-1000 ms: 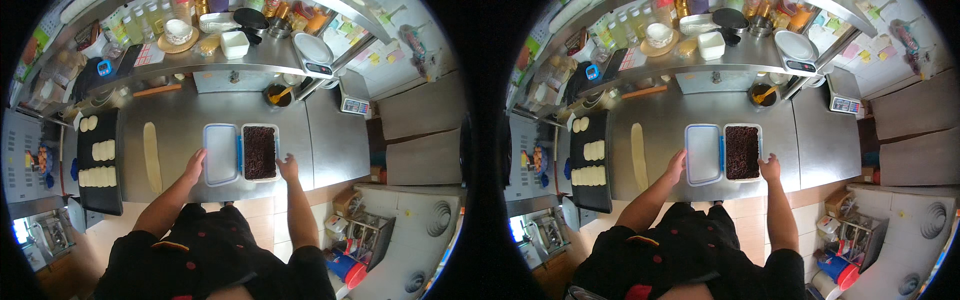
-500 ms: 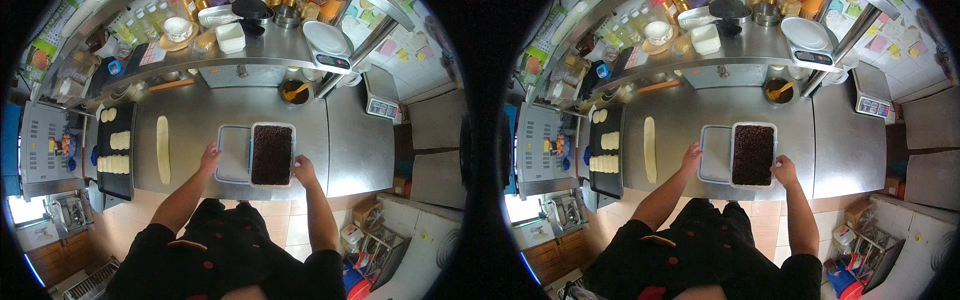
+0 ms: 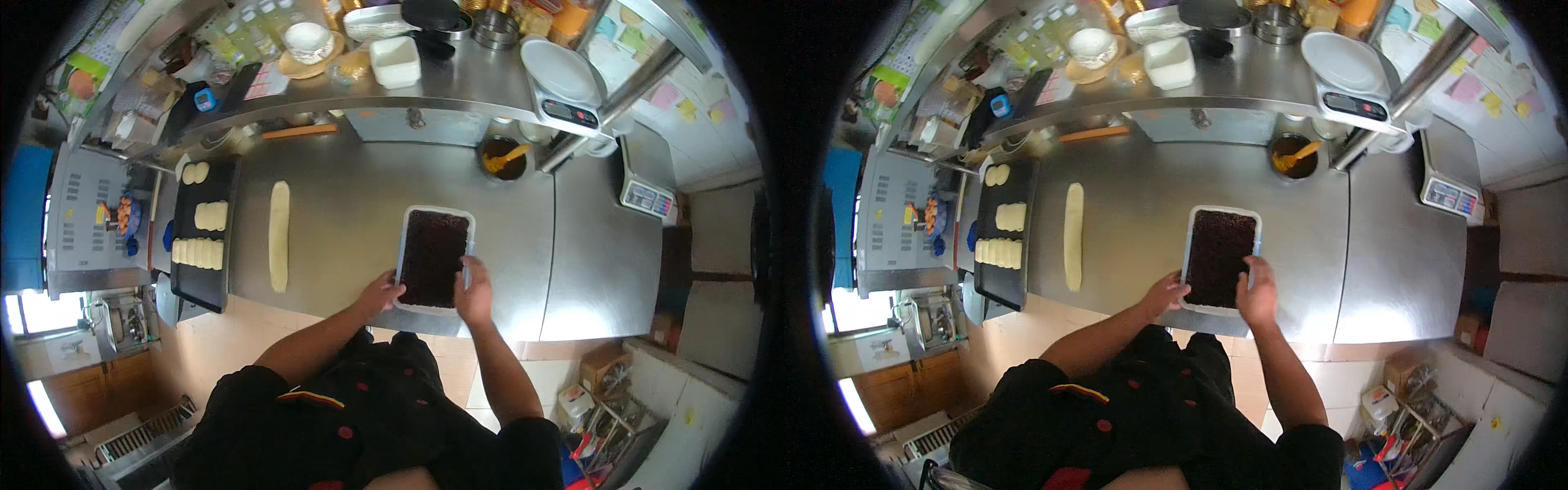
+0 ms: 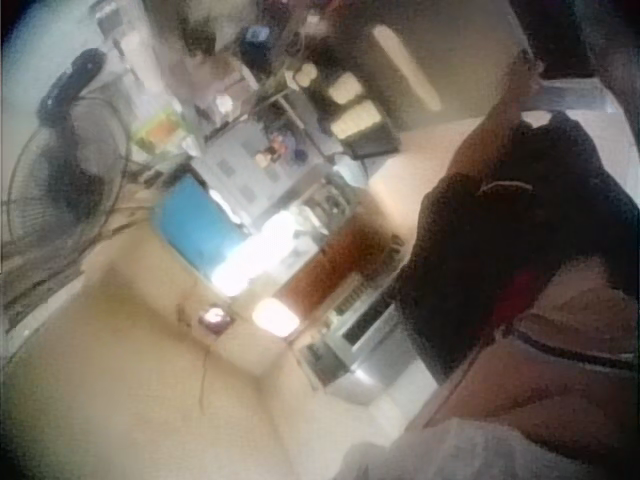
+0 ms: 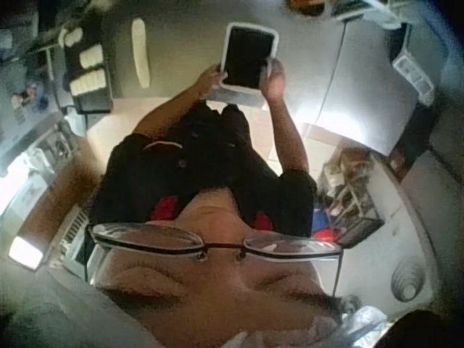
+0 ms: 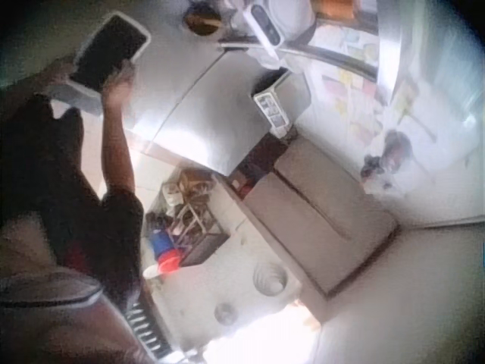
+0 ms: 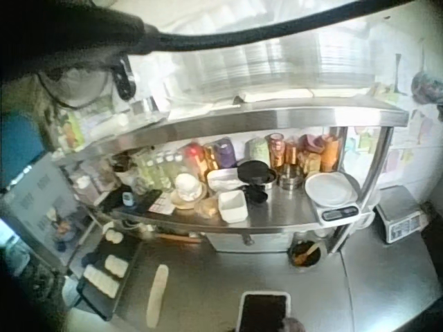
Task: The person rolls dough pieces into elongated shapes, sprinkles chopped nuts onto them, folds the dough, and places the formed pieces on a baking tray. The person also retrieves a container of dark filling from a refrigerator and sprinkles it onto another dough piece.
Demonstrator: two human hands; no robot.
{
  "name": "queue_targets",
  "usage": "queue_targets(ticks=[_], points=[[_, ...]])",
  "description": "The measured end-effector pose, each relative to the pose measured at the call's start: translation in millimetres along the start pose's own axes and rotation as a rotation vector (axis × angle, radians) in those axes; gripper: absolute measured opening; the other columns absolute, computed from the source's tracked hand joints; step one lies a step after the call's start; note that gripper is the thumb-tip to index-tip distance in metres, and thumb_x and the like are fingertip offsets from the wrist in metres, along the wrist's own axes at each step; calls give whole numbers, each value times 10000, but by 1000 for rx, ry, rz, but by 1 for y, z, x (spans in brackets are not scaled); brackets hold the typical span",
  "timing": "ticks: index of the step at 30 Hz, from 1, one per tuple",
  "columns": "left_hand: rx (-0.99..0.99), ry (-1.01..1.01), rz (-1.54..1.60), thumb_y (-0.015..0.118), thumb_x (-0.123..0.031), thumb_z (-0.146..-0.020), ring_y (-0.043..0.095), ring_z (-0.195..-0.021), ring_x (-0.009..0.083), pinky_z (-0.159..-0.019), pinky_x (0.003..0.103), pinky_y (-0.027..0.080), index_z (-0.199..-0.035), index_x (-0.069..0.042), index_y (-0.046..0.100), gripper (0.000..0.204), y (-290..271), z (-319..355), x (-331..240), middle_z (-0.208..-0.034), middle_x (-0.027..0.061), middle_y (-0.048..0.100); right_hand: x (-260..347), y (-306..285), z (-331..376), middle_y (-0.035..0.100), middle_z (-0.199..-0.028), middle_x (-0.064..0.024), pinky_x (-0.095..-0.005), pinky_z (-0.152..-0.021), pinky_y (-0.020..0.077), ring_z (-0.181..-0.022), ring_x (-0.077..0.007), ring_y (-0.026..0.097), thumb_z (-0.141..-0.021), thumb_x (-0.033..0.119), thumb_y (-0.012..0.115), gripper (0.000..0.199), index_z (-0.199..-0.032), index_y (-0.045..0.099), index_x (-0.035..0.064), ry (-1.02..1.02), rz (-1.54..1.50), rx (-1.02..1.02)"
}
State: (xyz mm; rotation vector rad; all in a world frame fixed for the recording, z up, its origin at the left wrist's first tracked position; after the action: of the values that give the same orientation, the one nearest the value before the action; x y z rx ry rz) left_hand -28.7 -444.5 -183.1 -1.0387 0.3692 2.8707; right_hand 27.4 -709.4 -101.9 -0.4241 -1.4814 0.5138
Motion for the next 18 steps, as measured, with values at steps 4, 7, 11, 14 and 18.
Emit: queue_targets(ticks=[4,7,11,14,18], points=[[-82,29,328,766,-420,-917,495,-1282,249,-983,498,538,-1527,-192,428,734,13,-2,25,-1433,60,492,28,67,-27,449,-1523,-223,-483,-1205,321,-1442,-423,386,-963,133,576,474,-1406,518,-23,-299,129,155],[-123,80,378,798,-345,-897,576,-1043,169,-915,461,550,-1328,-185,610,497,6,-28,34,-1146,-16,604,25,107,-48,356,-1590,-231,-495,-1240,249,-1483,-430,310,-994,205,530,549,-1467,426,-54,-305,319,332],[-169,21,403,735,-287,-950,639,-956,174,-920,436,553,-1273,-89,623,395,26,-36,-2,-1057,18,657,4,111,-39,370,-1575,-232,-452,-1205,330,-1471,-391,350,-1016,174,509,504,-1460,427,-48,-310,342,389],[-154,7,331,684,-279,-983,634,-1070,206,-990,441,522,-1347,-111,585,413,31,-46,-19,-1192,24,641,8,86,-37,440,-1517,-227,-450,-1169,377,-1420,-386,417,-1007,178,526,450,-1405,484,-29,-241,319,413],[-158,24,283,660,-287,-1000,615,-1159,223,-1019,461,511,-1397,-145,562,433,30,-50,-14,-1278,27,630,5,77,-16,563,-1369,-190,-461,-1094,433,-1302,-375,518,-1005,226,542,331,-1248,587,5,-316,418,369]])
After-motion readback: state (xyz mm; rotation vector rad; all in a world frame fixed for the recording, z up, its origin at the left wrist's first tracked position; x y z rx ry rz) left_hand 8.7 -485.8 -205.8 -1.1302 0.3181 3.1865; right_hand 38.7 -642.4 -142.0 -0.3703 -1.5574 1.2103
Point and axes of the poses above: each hand's wrist, its own z-axis away from the middle knuckle, its own y-axis out of the palm, x = y × z, the point moved 3 cm from there along -z, towards the middle knuckle
